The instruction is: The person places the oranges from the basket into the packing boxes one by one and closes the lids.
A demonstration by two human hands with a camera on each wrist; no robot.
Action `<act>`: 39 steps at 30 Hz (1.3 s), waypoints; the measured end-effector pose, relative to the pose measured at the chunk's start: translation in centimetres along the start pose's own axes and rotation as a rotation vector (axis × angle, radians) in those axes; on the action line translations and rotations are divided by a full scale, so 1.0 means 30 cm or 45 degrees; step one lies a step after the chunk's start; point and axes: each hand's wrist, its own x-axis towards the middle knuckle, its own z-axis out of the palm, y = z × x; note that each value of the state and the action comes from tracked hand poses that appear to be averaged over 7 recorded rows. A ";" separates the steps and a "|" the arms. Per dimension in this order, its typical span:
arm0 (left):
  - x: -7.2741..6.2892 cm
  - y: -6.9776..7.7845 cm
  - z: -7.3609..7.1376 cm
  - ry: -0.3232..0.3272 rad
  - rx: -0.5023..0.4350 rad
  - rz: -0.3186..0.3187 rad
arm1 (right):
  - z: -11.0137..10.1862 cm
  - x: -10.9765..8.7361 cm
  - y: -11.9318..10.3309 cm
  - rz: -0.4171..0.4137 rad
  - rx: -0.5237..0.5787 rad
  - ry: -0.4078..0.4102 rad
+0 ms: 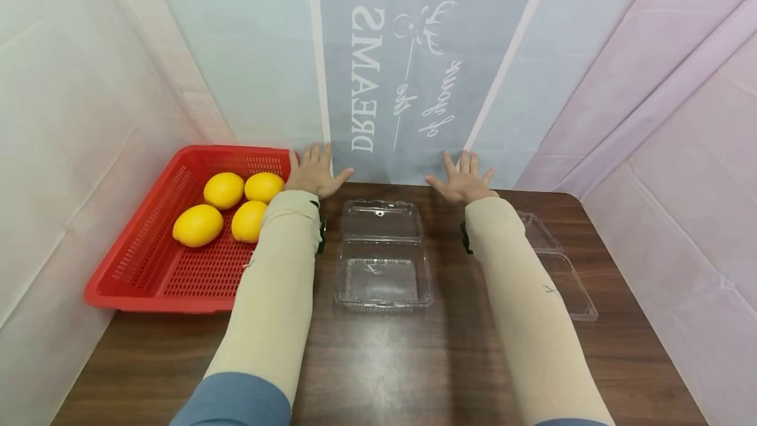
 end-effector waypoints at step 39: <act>-0.103 -0.159 -0.138 -0.030 0.187 0.179 | 0.022 -0.149 0.012 -0.300 -0.127 0.037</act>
